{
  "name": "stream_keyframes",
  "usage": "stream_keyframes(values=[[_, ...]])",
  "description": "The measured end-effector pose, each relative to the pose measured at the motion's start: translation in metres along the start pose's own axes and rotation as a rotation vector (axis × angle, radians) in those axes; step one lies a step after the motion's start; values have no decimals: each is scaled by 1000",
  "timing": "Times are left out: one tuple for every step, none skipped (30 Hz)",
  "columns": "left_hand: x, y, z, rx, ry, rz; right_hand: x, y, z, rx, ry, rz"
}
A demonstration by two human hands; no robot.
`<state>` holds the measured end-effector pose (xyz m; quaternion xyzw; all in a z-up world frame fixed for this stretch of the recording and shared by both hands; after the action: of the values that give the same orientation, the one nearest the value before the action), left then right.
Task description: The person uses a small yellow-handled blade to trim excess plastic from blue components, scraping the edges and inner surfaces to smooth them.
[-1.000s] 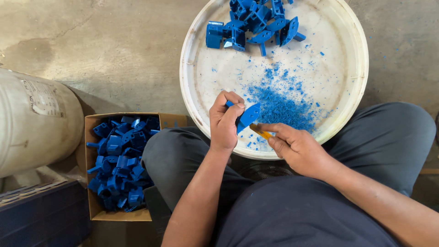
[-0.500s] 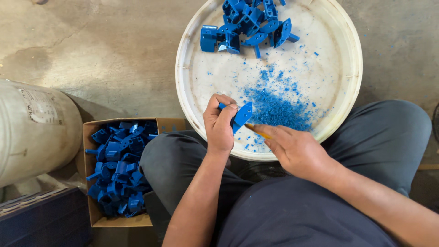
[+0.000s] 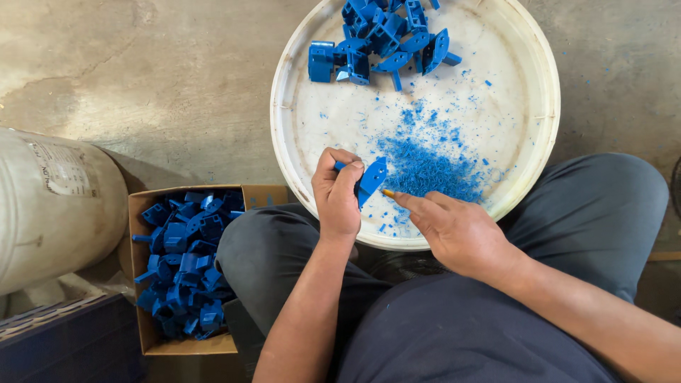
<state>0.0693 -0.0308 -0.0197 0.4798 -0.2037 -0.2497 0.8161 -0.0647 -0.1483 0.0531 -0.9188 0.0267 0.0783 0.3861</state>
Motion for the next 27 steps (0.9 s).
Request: stream_keyframes(values=[[0, -1, 0, -4, 3, -4, 0, 0, 0, -30, 1, 3], [0, -1, 1, -7, 0, -9, 0, 0, 0, -60, 2, 7], [-1, -2, 1, -10, -1, -11, 1, 0, 1, -90, 3, 7], [-1, -2, 1, -12, -3, -14, 2, 1, 1, -137, 12, 9], [-2, -3, 1, -14, -1, -15, 2, 2, 0, -183, 20, 11], [-2, -3, 0, -17, 2, -16, 2, 4, 1, -228, 29, 13], [-2, -4, 1, -21, 1, -17, 1, 4, 1, -252, 36, 0], [-3, -5, 1, -27, 2, -22, 0, 5, 2, -275, 42, -13], [-2, -5, 0, -31, 3, -26, 0, 5, 3, -299, 51, -28], [-1, -5, 0, -35, 3, -29, 0, 6, 3, -272, 56, -38], [-1, -4, 1, -35, 1, -23, 1, 7, 3, -244, 62, -50], [-1, -4, 1, -34, -1, -16, 1, 7, 3, -217, 67, -61], [-1, -3, 2, -35, -3, -9, 0, 6, 1, -147, 96, -77], [1, -3, 2, -28, -9, -11, 0, 5, -1, -78, 124, -94], [0, -3, 2, -21, -10, -16, -1, 4, -2, -6, 147, -110], [-2, -4, 2, -14, -11, -20, -1, 5, -1, -13, 122, -75], [-2, -3, 1, -12, -11, -20, 0, 6, -2, -21, 102, -41], [-2, -3, 2, -11, -10, -20, 0, 7, -2, -29, 82, -7], [-1, -3, 2, -9, -13, -19, 0, 6, -3, -31, 61, 6], [0, -1, 3, 6, -16, -13, 0, 5, -3, -33, 40, 19], [-1, 0, 4, 21, -19, -8, 0, 5, -1, -35, 19, 34], [-1, 0, 4, 35, -22, -3, 2, 6, 1, -49, -12, 61], [-1, 0, 4, 43, -19, -7, 3, 7, 4, -61, -45, 88], [-1, 0, 4, 51, -16, -11, 4, 9, 7, -74, -77, 116], [-1, 0, 4, 58, -13, -14, 4, 7, 4, -78, -30, 80], [-1, 0, 5, 65, -13, -9, 4, 6, 1, -81, 16, 45], [-1, 1, 5, 73, -11, -3, 4, 4, -2, -85, 62, 6]])
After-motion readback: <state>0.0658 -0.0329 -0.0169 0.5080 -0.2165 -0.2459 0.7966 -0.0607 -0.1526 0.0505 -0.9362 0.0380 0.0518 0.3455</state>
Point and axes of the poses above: each hand's wrist, its own x-axis towards the middle knuckle, its own z-axis out of the palm, y = z × x, the point moved 8 cm from there along x, towards the middle knuckle, and after that the axes turned 14 degrees about -y, right-handed, at the moved point
